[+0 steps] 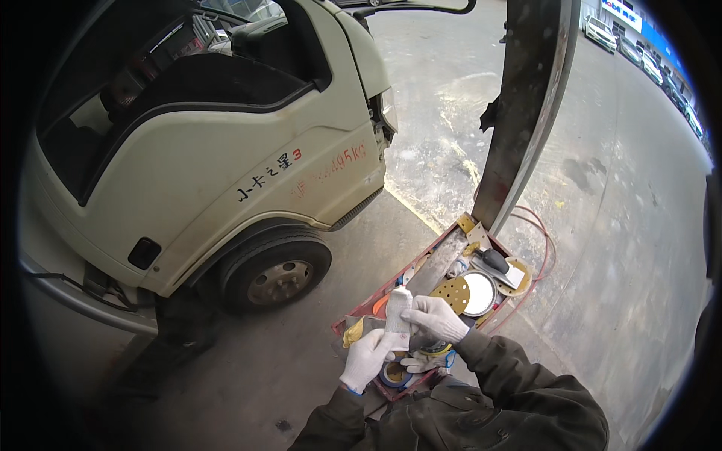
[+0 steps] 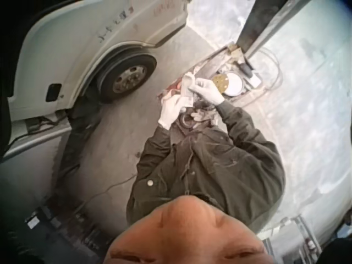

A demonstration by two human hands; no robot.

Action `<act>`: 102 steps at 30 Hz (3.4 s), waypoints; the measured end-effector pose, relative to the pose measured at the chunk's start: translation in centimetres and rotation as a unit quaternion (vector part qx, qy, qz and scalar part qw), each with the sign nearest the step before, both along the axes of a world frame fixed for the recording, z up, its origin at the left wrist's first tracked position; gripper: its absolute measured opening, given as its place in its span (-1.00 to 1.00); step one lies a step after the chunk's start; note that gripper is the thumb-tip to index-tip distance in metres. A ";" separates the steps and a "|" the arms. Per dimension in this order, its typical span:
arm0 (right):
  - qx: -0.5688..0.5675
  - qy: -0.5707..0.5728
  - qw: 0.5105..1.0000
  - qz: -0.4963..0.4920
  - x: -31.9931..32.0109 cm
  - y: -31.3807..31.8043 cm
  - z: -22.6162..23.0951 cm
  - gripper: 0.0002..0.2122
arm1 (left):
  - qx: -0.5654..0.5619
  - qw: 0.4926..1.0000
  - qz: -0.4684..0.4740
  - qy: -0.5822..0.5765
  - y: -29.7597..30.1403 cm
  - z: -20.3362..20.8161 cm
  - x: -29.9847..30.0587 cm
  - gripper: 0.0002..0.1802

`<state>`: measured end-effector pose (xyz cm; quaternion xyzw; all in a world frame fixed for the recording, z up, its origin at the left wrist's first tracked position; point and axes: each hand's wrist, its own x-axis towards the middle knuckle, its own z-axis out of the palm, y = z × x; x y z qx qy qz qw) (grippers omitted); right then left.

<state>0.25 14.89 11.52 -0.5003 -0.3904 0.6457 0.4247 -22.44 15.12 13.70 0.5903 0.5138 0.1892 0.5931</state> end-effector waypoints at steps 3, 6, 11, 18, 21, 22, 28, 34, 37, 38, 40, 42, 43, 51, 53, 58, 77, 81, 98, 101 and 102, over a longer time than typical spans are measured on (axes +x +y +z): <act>0.086 -0.210 0.974 0.000 0.9 -1.2 1.3 -0.62 | -0.008 0.991 0.103 -0.082 -1.2 -2.6 2.3 -0.68; 0.114 -0.147 0.982 0.037 0.5 -3.1 0.8 -0.64 | 0.023 0.981 0.171 -0.087 -1.6 -2.1 5.1 -0.64; 0.025 -0.058 0.997 -0.043 0.8 -5.5 -2.4 -0.62 | 0.327 0.930 0.081 0.144 -2.5 -3.7 7.5 -0.56; 0.058 -0.153 0.986 0.038 2.9 -5.9 1.0 -0.69 | 0.218 0.971 0.078 0.061 -5.3 -4.6 7.3 -0.50; 0.042 -0.015 0.998 -0.038 2.1 -6.7 -2.5 -0.73 | 0.218 0.971 0.065 0.076 -6.1 -4.6 7.6 -0.50; 0.040 -0.004 0.998 -0.046 1.8 -6.8 -2.6 -0.73 | 0.196 0.975 0.077 0.066 -6.0 -4.3 7.1 -0.50; 0.056 -0.061 0.996 0.030 -0.5 -6.8 -1.9 -0.71 | 0.269 0.948 0.131 0.110 -4.6 -2.4 4.0 -0.53; 0.114 -0.169 0.979 -0.017 -2.2 -6.0 -1.4 -0.71 | 0.248 0.956 0.158 0.020 -5.7 -3.6 4.2 -0.55; 0.139 -0.136 0.980 -0.038 -3.6 -6.1 -1.9 -0.73 | 0.218 0.953 0.207 -0.024 -5.4 -2.9 3.9 -0.55; 0.151 -0.129 0.979 -0.042 -4.0 -6.2 -2.1 -0.73 | 0.220 0.953 0.208 -0.015 -5.2 -2.5 3.6 -0.54; 0.157 -0.141 0.977 -0.006 -4.3 -5.7 -1.0 -0.74 | 0.259 0.946 0.193 0.023 -5.7 -2.5 2.6 -0.53; 0.171 -0.150 0.974 0.016 -4.7 -5.1 -0.2 -0.74 | 0.327 0.929 0.153 0.077 -6.8 -3.4 2.0 -0.55; 0.162 -0.156 0.974 0.021 -5.2 -5.1 -0.4 -0.74 | 0.284 0.939 0.192 -0.017 -7.3 -3.3 2.2 -0.57; 0.066 -0.105 0.987 0.106 -5.9 -6.4 -2.3 -0.74 | 0.192 0.955 0.224 -0.003 -8.5 -5.9 0.4 -0.67; 0.071 -0.174 0.971 0.146 -5.6 -6.2 -3.1 -0.72 | 0.234 0.937 0.257 0.034 -9.3 -6.9 0.5 -0.63; 0.085 -0.215 0.958 0.170 -7.0 -4.4 -4.7 -0.73 | 0.197 0.934 0.294 0.056 -9.5 -10.4 0.7 -0.52; 0.126 -0.457 0.756 0.452 -11.1 7.2 -7.0 -0.71 | 0.137 0.932 0.319 0.105 -4.0 -16.2 -1.5 -0.78; 0.131 -0.486 0.726 0.469 -11.7 7.8 -7.4 -0.77 | 0.097 0.941 0.304 0.108 -3.9 -16.4 -1.3 -0.80; 0.240 -0.518 0.620 0.539 -12.5 10.1 -7.0 -0.80 | 0.067 0.961 0.239 0.121 -3.8 -16.6 -1.3 -0.80; 0.269 -0.498 0.626 0.537 -12.3 10.5 -7.8 -0.83 | 0.071 0.955 0.260 0.124 -3.3 -16.2 -1.6 -0.79; 0.275 -0.495 0.628 0.534 -12.5 10.6 -8.0 -0.84 | 0.073 0.952 0.269 0.126 -3.2 -16.2 -1.7 -0.78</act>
